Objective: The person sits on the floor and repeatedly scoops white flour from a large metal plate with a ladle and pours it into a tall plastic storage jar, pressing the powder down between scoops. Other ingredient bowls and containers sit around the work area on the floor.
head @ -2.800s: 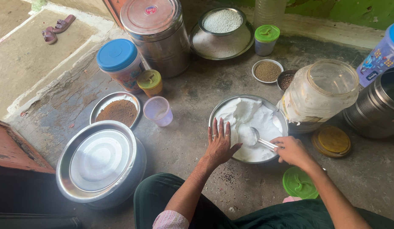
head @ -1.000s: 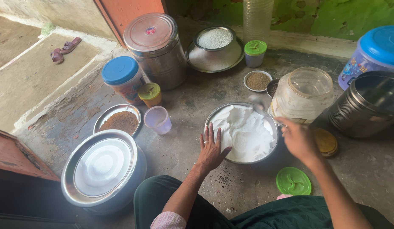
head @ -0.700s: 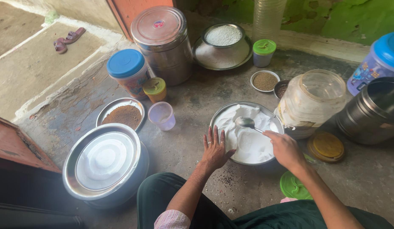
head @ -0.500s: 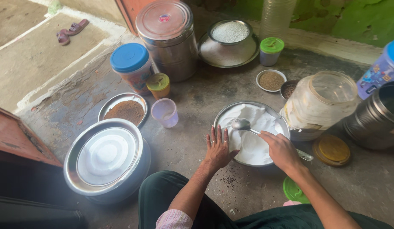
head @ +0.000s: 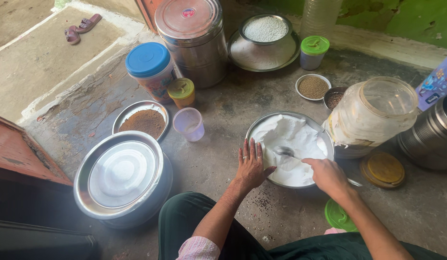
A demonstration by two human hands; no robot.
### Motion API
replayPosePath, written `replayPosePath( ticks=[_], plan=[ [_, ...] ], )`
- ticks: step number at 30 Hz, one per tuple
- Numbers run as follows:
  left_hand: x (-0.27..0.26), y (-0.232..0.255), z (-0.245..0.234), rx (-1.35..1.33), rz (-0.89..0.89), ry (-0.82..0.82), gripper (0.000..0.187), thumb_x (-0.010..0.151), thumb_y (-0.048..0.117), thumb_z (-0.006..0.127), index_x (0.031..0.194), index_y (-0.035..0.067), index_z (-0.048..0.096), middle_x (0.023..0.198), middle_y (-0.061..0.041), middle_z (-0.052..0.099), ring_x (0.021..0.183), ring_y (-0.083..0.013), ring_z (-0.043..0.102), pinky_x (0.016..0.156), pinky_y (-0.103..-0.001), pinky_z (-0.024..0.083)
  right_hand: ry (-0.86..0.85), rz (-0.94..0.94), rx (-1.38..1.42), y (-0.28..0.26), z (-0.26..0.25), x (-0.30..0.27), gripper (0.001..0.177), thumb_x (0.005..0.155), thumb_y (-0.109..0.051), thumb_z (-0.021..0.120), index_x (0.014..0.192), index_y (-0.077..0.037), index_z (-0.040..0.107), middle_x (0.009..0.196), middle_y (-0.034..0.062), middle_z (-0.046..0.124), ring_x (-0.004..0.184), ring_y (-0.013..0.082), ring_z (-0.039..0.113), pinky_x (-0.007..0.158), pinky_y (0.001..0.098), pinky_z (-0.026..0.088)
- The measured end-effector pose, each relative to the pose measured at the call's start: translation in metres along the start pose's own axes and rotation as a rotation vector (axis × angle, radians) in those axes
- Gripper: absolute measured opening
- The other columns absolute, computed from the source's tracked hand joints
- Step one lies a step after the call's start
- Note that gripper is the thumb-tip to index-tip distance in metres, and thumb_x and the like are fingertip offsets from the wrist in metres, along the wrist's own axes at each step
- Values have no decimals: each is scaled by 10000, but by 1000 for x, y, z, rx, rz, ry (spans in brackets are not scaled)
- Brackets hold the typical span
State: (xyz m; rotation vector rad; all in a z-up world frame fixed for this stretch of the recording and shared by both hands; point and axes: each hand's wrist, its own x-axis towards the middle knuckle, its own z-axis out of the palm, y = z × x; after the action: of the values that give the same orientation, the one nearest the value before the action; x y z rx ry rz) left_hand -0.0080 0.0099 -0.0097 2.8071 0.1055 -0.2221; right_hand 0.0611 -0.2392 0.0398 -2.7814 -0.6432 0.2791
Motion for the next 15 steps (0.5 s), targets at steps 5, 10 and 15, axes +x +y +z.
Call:
replayPosePath(
  ticks=[5,10,15],
  plan=[
    [-3,1,0,-44,53,60,988,1001,637,468,1587,-70,102,1660,-344,-52,1538,-456,-177,1225,-648,-68,-42,37,177,21,-4,-2,381,866,-82,660,1214,-198,763,954,197,783,898,358,746,838,448,583],
    [-7,0,0,-57,85,73,974,1011,630,466,1590,-73,119,1657,-353,-30,1535,-468,-175,1220,-664,-72,-195,171,508,35,-6,-1,389,895,-28,622,1264,-95,725,1004,147,810,709,244,800,639,333,573],
    [-15,1,-4,-48,113,97,970,1009,638,446,1595,-61,117,1664,-338,-41,1538,-458,-184,1227,-655,-81,-285,263,836,45,-8,-3,417,900,3,606,1311,12,678,1048,156,788,720,199,737,495,301,497]
  ],
)
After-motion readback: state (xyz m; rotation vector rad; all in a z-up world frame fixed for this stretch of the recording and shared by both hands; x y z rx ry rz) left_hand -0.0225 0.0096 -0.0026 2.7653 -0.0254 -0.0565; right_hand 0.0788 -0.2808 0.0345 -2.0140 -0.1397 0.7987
